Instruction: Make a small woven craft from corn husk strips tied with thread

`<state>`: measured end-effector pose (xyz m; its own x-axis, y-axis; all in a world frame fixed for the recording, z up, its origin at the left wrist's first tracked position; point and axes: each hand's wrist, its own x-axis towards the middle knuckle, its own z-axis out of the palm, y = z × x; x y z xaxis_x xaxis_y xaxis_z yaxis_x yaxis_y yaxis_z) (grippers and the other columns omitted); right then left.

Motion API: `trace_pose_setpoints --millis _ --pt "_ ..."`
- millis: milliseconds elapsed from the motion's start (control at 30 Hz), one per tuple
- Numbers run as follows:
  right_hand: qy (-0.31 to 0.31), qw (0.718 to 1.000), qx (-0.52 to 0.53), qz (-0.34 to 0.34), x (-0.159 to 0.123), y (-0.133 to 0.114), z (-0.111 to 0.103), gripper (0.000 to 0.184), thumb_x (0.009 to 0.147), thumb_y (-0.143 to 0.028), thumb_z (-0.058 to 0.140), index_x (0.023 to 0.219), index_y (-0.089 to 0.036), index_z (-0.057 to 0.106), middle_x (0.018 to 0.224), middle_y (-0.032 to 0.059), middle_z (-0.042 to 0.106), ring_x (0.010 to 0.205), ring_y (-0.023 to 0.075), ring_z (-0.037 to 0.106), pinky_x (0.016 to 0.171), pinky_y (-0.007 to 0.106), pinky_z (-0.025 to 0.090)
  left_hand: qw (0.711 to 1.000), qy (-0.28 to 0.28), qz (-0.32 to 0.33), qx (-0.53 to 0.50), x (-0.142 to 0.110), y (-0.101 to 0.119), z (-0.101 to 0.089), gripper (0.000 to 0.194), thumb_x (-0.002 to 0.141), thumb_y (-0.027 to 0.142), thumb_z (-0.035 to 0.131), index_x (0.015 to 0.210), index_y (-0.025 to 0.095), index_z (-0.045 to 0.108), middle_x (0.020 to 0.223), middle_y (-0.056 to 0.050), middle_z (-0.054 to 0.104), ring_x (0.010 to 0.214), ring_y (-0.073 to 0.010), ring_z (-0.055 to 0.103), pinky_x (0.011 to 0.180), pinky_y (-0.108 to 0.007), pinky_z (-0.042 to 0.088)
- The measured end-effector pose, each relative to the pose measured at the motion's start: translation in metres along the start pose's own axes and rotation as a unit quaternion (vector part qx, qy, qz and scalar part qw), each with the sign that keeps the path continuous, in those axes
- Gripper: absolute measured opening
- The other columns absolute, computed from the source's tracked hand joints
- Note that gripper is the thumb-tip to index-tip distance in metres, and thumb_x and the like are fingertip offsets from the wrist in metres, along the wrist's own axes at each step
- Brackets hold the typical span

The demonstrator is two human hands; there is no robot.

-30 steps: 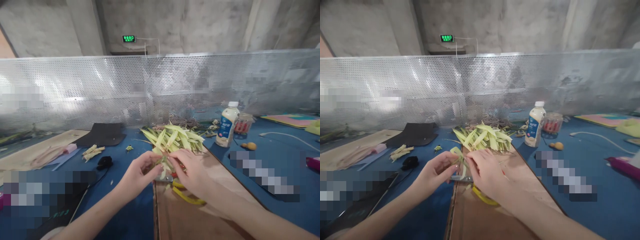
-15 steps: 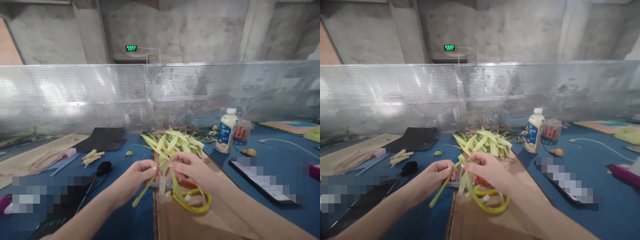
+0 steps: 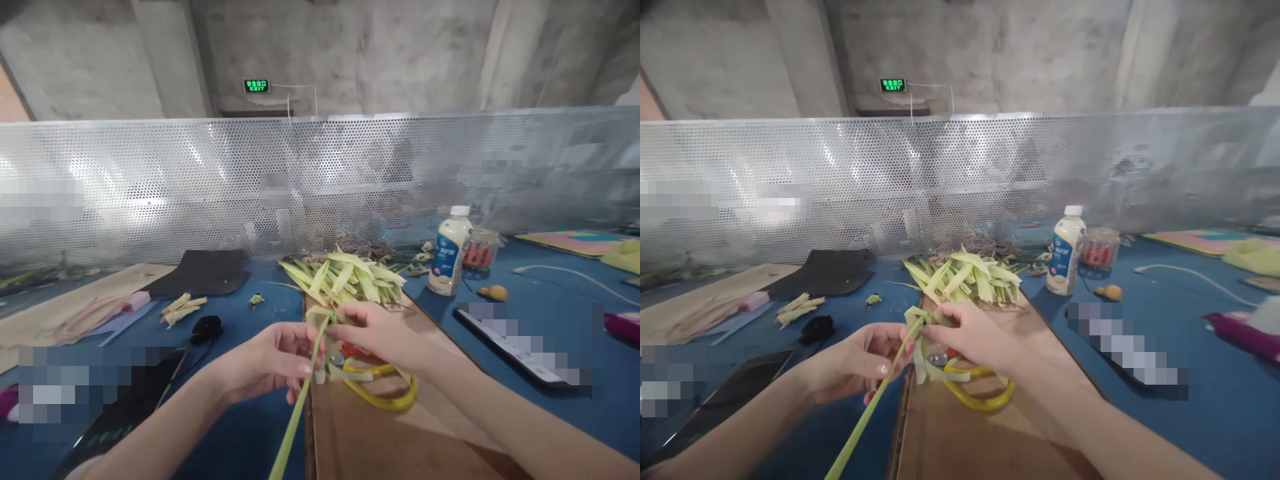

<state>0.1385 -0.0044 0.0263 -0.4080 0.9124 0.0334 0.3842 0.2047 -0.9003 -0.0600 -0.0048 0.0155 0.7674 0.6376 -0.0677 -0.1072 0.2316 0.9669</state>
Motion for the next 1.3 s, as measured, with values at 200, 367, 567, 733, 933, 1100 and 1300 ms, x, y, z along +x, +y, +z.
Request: trace_pose_setpoints --millis 200,367,567,733,933,1100,1300 --pt "-0.036 0.999 0.033 0.008 0.002 0.004 -0.003 0.024 0.076 -0.038 0.054 0.070 -0.017 0.045 0.050 -0.0078 0.035 0.036 0.0022 0.028 0.031 0.014 0.020 0.999 -0.022 0.019 -0.043 0.002 -0.003 -0.004 0.022 0.062 0.024 0.072 0.078 0.013 0.062 0.058 0.002 0.054 0.046 -0.0047 0.051 0.045 -0.014 0.045" --pt "-0.054 0.993 0.102 0.008 0.003 0.008 -0.003 0.024 0.077 -0.037 0.054 0.069 -0.018 0.043 0.045 -0.0091 0.032 0.038 0.0029 0.026 0.036 0.016 0.022 0.992 0.073 0.070 -0.072 0.008 -0.005 -0.009 0.016 0.065 0.018 0.070 0.075 0.013 0.058 0.063 0.002 0.056 0.051 -0.0038 0.054 0.049 -0.012 0.046" --pt "-0.028 0.996 0.090 0.004 0.002 0.005 0.005 0.022 0.075 -0.033 0.056 0.066 -0.016 0.047 0.047 -0.0079 0.032 0.038 0.0028 0.026 0.035 0.017 0.020 0.982 0.170 0.078 -0.017 0.015 -0.010 -0.005 0.015 0.069 0.019 0.068 0.069 0.011 0.054 0.063 0.000 0.059 0.055 -0.0049 0.056 0.061 -0.016 0.049" --pt "-0.020 0.996 0.083 0.037 -0.002 -0.005 0.007 0.016 0.077 -0.031 0.053 0.075 -0.015 0.054 0.044 -0.0081 0.032 0.035 0.0029 0.026 0.032 0.016 0.018 0.973 0.201 0.102 0.048 0.018 -0.013 -0.001 0.019 0.067 0.021 0.069 0.069 0.013 0.052 0.059 0.001 0.058 0.055 -0.0073 0.054 0.054 -0.019 0.047" --pt "-0.008 0.992 0.114 0.050 -0.004 -0.007 0.009 0.019 0.078 -0.032 0.054 0.076 -0.014 0.056 0.044 -0.0078 0.032 0.037 0.0024 0.025 0.033 0.016 0.017 0.951 0.248 0.103 0.155 0.019 -0.012 0.001 0.020 0.070 0.028 0.064 0.072 0.014 0.050 0.059 0.002 0.057 0.049 -0.0070 0.049 0.046 -0.020 0.040" --pt "0.003 0.988 0.136 0.067 -0.005 -0.006 0.007 0.011 0.076 -0.024 0.056 0.073 -0.013 0.053 0.047 -0.0075 0.037 0.039 0.0021 0.028 0.035 0.015 0.020 0.928 0.291 0.105 0.208 0.018 -0.010 0.007 0.020 0.068 0.027 0.064 0.069 0.015 0.048 0.058 0.004 0.057 0.044 -0.0048 0.041 0.042 -0.017 0.031" --pt "-0.034 0.989 0.142 0.023 -0.002 -0.004 0.007 0.010 0.073 -0.019 0.057 0.082 -0.014 0.056 0.055 -0.0062 0.045 0.039 0.0017 0.031 0.035 0.014 0.023 0.936 0.269 0.137 0.179 0.019 -0.013 0.003 0.020 0.068 0.028 0.065 0.069 0.016 0.049 0.063 0.003 0.059 0.056 -0.0097 0.052 0.057 -0.023 0.042"
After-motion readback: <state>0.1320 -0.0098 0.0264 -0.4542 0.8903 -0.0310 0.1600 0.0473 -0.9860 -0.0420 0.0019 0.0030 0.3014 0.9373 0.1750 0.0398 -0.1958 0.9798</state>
